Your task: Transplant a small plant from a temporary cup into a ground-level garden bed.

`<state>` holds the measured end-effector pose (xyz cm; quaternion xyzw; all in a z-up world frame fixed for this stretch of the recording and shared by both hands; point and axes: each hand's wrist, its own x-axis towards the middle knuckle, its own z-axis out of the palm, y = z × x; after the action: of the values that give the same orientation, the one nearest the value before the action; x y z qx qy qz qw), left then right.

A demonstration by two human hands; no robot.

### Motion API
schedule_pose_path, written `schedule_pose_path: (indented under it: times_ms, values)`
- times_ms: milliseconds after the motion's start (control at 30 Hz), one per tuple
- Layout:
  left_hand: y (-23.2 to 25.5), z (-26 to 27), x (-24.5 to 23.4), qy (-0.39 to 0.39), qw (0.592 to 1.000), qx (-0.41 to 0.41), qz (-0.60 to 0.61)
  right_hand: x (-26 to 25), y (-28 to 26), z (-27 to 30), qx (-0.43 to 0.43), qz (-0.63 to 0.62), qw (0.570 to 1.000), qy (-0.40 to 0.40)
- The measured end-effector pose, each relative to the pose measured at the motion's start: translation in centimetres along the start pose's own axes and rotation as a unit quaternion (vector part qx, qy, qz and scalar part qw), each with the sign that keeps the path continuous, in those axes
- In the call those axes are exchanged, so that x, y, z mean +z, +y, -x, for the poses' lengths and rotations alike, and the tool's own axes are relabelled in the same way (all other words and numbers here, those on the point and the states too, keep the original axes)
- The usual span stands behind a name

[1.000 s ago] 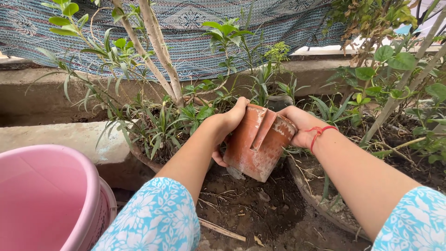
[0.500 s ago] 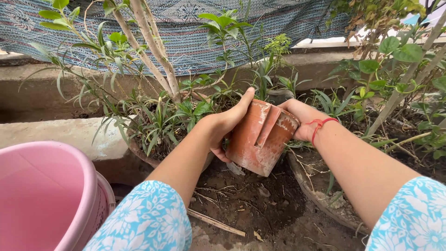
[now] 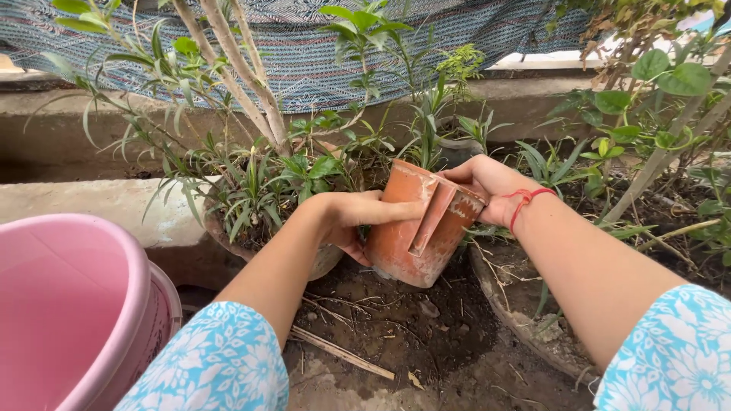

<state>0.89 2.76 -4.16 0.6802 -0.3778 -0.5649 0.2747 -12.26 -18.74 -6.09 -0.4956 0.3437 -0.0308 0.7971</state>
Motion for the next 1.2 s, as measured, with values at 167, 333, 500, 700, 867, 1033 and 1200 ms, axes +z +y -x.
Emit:
schedule_pose_path:
  times_ms: [167, 333, 500, 700, 867, 1033, 1200]
  values:
    - [-0.1, -0.1, 0.5, 0.047, 0.999, 0.007, 0.010, -0.2, -0.2, -0.1, 0.001, -0.018, 1.000, -0.008]
    - [0.4, 0.3, 1.4, 0.105, 0.994, -0.014, 0.004, -1.2, 0.0, -1.4, -0.010, -0.017, 1.000, -0.024]
    - [0.0, 0.0, 2.1, 0.148, 0.988, 0.012, -0.028, -1.3, 0.0, -2.0, 0.009, -0.035, 0.999, -0.010]
    - [-1.3, -2.0, 2.4, 0.192, 0.973, 0.128, 0.021, -1.5, 0.1, -3.4, 0.014, -0.021, 1.000, 0.010]
    - [-1.5, -1.6, 2.9, 0.217, 0.967, 0.131, 0.038, -0.2, -0.3, -2.4, 0.039, -0.038, 0.998, -0.034]
    - [-1.7, -1.7, 2.8, 0.266, 0.951, 0.147, 0.063, 0.6, 0.1, -2.9, 0.041, -0.013, 0.999, -0.001]
    - [-1.5, -1.3, 2.8, 0.282, 0.946, 0.139, 0.085, 0.2, 0.5, -4.1, 0.027, -0.045, 0.999, 0.015]
